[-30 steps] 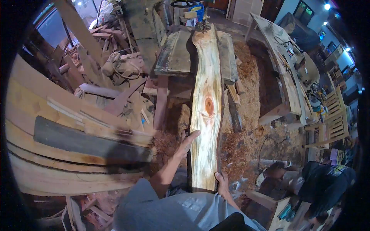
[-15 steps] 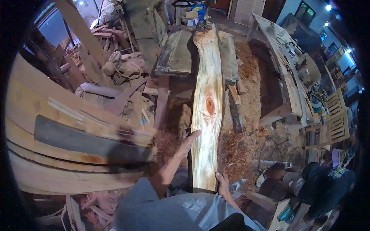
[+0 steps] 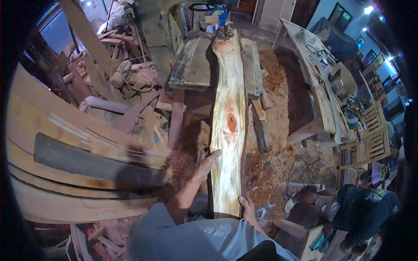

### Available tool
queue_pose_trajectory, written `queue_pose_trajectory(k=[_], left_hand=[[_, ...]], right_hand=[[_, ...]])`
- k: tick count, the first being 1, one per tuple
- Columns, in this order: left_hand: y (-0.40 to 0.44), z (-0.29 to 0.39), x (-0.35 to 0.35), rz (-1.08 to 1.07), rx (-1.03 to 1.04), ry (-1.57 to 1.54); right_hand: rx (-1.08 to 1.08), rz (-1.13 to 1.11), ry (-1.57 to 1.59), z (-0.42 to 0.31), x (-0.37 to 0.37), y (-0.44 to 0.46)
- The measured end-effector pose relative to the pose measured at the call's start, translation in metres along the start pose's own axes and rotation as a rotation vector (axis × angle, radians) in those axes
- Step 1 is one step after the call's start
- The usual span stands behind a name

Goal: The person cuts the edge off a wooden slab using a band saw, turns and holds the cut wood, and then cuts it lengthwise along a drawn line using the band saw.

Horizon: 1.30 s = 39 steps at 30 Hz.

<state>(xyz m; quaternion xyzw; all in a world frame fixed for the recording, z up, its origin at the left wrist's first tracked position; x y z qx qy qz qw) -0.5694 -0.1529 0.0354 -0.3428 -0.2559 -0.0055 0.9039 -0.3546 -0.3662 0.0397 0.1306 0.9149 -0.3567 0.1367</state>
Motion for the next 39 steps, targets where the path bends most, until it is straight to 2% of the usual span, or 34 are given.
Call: queue_pose_trajectory(k=[2, 5, 16, 19, 22, 24, 28, 30, 31, 35, 37, 39], left_hand=[[0.001, -0.002, -0.002, 0.020, -0.010, 0.038], [0.005, -0.004, -0.006, 0.040, 0.004, 0.065], [0.006, -0.003, -0.007, 0.083, 0.041, 0.009], [0.017, -0.012, -0.010, 0.016, 0.007, -0.016], [0.015, 0.000, 0.001, -0.077, 0.095, -0.002], [0.012, -0.003, -0.012, 0.111, 0.082, 0.037], [0.018, -0.007, -0.008, 0.021, 0.069, -0.083], [0.028, -0.020, -0.004, -0.168, -0.011, -0.097], [0.011, -0.008, -0.011, -0.053, 0.056, -0.087], [-0.017, -0.090, -0.057, -0.026, -0.106, -0.364], [-0.066, -0.107, -0.067, 0.045, 0.218, 0.039], [-0.117, -0.135, -0.055, -0.032, 0.260, 0.055]], right_hand=[[0.065, 0.000, -0.032, -0.018, 0.000, -0.012], [0.020, -0.022, -0.018, -0.022, 0.001, -0.010], [-0.010, -0.083, 0.059, 0.012, 0.008, 0.013], [-0.024, -0.080, 0.071, 0.024, 0.010, 0.022], [-0.027, -0.095, 0.047, 0.021, 0.008, 0.022], [-0.017, -0.095, 0.029, 0.016, 0.010, 0.023], [-0.027, -0.101, 0.011, 0.022, 0.007, 0.022], [-0.040, -0.112, -0.033, 0.028, 0.006, 0.026], [-0.037, -0.120, -0.011, 0.028, 0.007, 0.026], [-0.077, -0.156, -0.054, 0.028, 0.007, 0.039], [-0.119, -0.143, -0.082, 0.006, 0.007, 0.028], [-0.080, -0.173, -0.029, 0.031, 0.010, 0.041]])
Point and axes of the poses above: each hand's wrist, its own y-axis towards the middle knuckle, its own x-axis out of the palm, z = x × y, the point moved 9 cm from there along y, towards the middle knuckle, and after that the axes turned 14 degrees about -y, right-handed, at the moved point
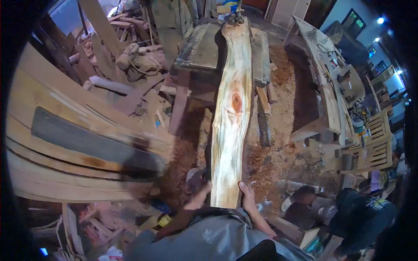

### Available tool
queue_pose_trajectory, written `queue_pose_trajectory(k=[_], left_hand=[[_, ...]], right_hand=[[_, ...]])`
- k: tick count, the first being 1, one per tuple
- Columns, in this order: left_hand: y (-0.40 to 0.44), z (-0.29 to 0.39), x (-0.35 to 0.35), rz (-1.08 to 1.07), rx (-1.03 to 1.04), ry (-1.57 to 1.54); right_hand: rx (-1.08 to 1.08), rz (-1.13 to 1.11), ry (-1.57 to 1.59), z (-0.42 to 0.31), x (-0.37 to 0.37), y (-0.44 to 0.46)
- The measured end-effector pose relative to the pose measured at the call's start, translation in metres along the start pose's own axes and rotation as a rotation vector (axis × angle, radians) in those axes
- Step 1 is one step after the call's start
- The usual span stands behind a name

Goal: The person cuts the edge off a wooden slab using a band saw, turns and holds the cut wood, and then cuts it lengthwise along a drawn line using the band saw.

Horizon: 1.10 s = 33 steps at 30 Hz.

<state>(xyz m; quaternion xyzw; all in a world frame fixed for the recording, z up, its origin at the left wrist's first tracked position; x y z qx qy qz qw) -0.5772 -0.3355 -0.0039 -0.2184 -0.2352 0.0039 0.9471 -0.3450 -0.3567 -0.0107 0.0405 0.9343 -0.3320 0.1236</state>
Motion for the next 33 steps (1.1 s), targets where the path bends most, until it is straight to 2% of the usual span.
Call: queue_pose_trajectory(k=[2, 3, 4, 6, 8, 10, 13, 14, 17, 19, 20, 23, 27, 32, 33], left_hand=[[-0.007, -0.016, -0.018, 0.118, -0.144, 0.162], [-0.012, -0.020, -0.021, 0.137, -0.151, 0.282], [-0.018, 0.006, -0.008, 0.156, -0.161, 0.400], [-0.018, 0.029, 0.017, 0.184, -0.207, 0.125], [-0.017, 0.050, 0.040, 0.198, -0.227, -0.144], [-0.018, 0.044, 0.042, 0.198, -0.261, -0.274], [-0.007, 0.018, 0.016, 0.238, -0.256, -0.095], [0.002, 0.045, 0.029, 0.154, -0.231, -0.002], [0.008, 0.055, 0.043, 0.067, -0.229, 0.015], [0.001, 0.009, 0.023, 0.190, -0.353, -0.187], [0.006, 0.022, 0.027, 0.189, -0.355, -0.181], [0.022, 0.060, 0.041, 0.042, -0.192, -0.036], [0.017, 0.043, 0.033, 0.093, -0.247, 0.035], [0.020, 0.041, 0.032, 0.070, -0.205, 0.043], [0.018, 0.028, 0.029, 0.105, -0.229, -0.066]], right_hand=[[0.013, 0.027, 0.034, -0.003, 0.001, 0.003], [0.010, 0.025, 0.037, -0.004, 0.000, 0.000], [0.013, 0.029, 0.010, -0.008, -0.001, -0.006], [-0.011, 0.034, -0.016, -0.013, 0.001, 0.005], [0.020, 0.035, 0.107, 0.000, 0.005, 0.004], [0.053, -0.007, 0.136, 0.009, 0.004, 0.002], [0.059, -0.031, 0.181, -0.007, 0.006, 0.000], [0.047, -0.016, 0.192, -0.019, 0.005, -0.001], [0.071, -0.036, 0.085, -0.041, 0.002, -0.007], [0.099, -0.051, 0.079, -0.011, 0.000, -0.001], [0.113, -0.064, 0.075, -0.006, 0.003, 0.003], [0.119, -0.027, 0.116, -0.013, 0.003, 0.002], [0.082, -0.059, 0.185, -0.021, 0.002, 0.002], [0.174, -0.041, 0.057, -0.018, 0.000, 0.001], [0.175, -0.042, 0.054, -0.011, -0.001, 0.003]])
Point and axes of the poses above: each hand's wrist, its own y-axis towards the middle knuckle, its own x-axis out of the palm, z = x × y, the point moved 9 cm from there along y, towards the middle knuckle, and after that the axes turned 14 degrees about -y, right-handed, at the moved point
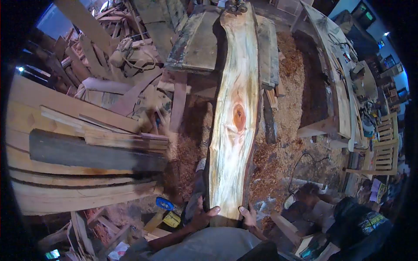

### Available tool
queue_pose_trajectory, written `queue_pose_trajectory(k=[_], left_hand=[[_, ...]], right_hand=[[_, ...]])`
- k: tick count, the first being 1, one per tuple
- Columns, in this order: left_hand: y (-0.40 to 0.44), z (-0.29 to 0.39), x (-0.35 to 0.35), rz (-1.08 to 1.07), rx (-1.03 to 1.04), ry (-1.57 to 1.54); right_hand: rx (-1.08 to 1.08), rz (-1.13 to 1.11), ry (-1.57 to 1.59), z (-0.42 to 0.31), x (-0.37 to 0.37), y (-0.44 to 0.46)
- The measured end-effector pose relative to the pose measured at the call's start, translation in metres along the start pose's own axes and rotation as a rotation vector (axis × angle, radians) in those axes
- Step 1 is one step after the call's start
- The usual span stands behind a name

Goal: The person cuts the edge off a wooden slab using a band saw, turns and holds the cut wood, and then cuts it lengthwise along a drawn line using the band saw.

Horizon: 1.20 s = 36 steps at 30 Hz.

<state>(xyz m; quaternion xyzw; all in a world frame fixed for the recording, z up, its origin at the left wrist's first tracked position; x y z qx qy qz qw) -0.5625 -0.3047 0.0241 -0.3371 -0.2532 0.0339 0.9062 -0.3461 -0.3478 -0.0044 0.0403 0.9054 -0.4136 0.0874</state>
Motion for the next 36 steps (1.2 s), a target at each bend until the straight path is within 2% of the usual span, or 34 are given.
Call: queue_pose_trajectory(k=[2, 7, 11, 17, 19, 20, 24, 33, 36], left_hand=[[0.001, -0.005, -0.002, 0.026, -0.029, -0.116], [0.003, -0.001, -0.004, -0.019, -0.004, 0.073], [0.001, 0.019, 0.008, -0.042, 0.008, 0.090], [0.003, -0.005, -0.002, -0.036, -0.051, 0.061], [0.003, -0.015, -0.004, -0.007, -0.056, -0.190], [0.003, -0.014, -0.003, -0.006, -0.056, -0.191], [0.003, -0.006, 0.002, -0.036, -0.061, -0.142], [0.007, -0.012, -0.005, -0.033, -0.003, -0.061], [0.011, -0.020, -0.010, -0.038, 0.027, -0.006]], right_hand=[[-0.092, -0.039, 0.078, 0.001, 0.003, 0.007], [-0.055, -0.019, 0.087, 0.000, 0.004, 0.005], [-0.049, -0.020, 0.152, 0.014, 0.003, 0.011], [-0.096, -0.038, 0.198, 0.011, 0.004, 0.012], [-0.082, -0.033, 0.203, 0.007, 0.006, 0.009], [-0.069, -0.026, 0.211, 0.006, 0.006, 0.008], [-0.031, -0.037, 0.168, 0.017, 0.005, 0.011], [-0.097, -0.046, 0.124, 0.015, 0.004, 0.018], [-0.058, -0.048, 0.199, 0.024, 0.004, 0.019]])
Point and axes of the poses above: each hand's wrist, its own y-axis towards the middle knuckle, its own x-axis out of the palm, z = x × y, the point moved 9 cm from there along y, towards the middle knuckle, and after that the axes turned 14 degrees about -y, right-handed, at the moved point
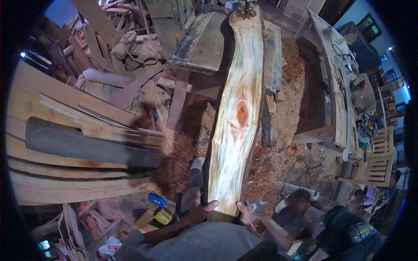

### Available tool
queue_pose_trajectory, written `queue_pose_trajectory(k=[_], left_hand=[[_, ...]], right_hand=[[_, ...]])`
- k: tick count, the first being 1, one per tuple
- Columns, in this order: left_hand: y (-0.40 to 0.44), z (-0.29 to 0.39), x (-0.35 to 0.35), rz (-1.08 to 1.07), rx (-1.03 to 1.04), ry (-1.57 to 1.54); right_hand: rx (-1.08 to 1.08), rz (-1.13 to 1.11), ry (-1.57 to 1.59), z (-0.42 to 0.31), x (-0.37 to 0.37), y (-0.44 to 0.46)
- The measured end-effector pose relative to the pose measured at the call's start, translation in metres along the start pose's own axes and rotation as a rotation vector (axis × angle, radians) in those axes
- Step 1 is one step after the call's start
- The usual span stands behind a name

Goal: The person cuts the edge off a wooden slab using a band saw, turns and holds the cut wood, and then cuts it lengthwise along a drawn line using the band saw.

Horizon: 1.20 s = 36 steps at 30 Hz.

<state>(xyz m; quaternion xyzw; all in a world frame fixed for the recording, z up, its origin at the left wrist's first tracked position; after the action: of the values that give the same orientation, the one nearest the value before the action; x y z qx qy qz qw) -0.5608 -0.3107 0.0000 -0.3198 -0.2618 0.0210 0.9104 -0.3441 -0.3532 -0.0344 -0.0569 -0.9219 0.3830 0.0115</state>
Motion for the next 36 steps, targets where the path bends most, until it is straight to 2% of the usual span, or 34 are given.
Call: queue_pose_trajectory(k=[4, 10, 14, 16, 19, 22, 26, 29, 32, 34, 36], left_hand=[[0.004, -0.008, -0.002, -0.023, 0.002, -0.047], [-0.007, 0.042, 0.020, -0.028, -0.016, 0.043], [-0.001, 0.011, -0.007, 0.067, -0.091, 0.214], [0.002, 0.010, -0.004, -0.035, -0.049, 0.178], [0.001, 0.013, 0.000, -0.077, -0.045, 0.197], [-0.010, 0.038, 0.021, -0.031, -0.025, 0.056], [-0.012, 0.024, 0.006, 0.048, -0.093, 0.147], [-0.010, 0.031, 0.011, -0.018, 0.002, 0.120], [-0.008, 0.027, -0.003, 0.087, 0.003, 0.206], [-0.008, 0.017, -0.005, 0.044, -0.125, 0.145], [0.004, -0.021, -0.034, 0.055, -0.074, 0.123]], right_hand=[[-0.024, 0.020, -0.092, 0.001, -0.005, 0.004], [-0.025, 0.022, -0.027, 0.005, 0.000, 0.007], [0.021, 0.038, -0.029, 0.005, 0.001, 0.002], [0.036, 0.024, -0.050, 0.000, 0.003, -0.002], [0.051, 0.036, -0.021, -0.030, 0.017, -0.016], [0.073, 0.100, 0.020, -0.024, 0.015, -0.018], [0.084, 0.082, -0.032, -0.019, 0.013, -0.017], [-0.019, 0.081, -0.057, -0.001, 0.008, -0.004], [-0.028, 0.037, -0.037, 0.000, 0.011, 0.000], [-0.019, 0.033, -0.031, -0.007, 0.013, -0.004], [-0.009, 0.030, -0.017, -0.006, 0.015, -0.002]])
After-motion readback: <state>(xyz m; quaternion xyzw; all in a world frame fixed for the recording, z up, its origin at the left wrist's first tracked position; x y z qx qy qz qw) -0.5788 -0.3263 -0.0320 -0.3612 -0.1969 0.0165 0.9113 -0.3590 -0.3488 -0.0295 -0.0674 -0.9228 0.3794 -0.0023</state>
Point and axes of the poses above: each hand's wrist, its own y-axis towards the middle knuckle, its own x-axis out of the palm, z = x × y, the point moved 9 cm from there along y, towards the middle knuckle, and after that the axes turned 14 degrees about -y, right-handed, at the moved point
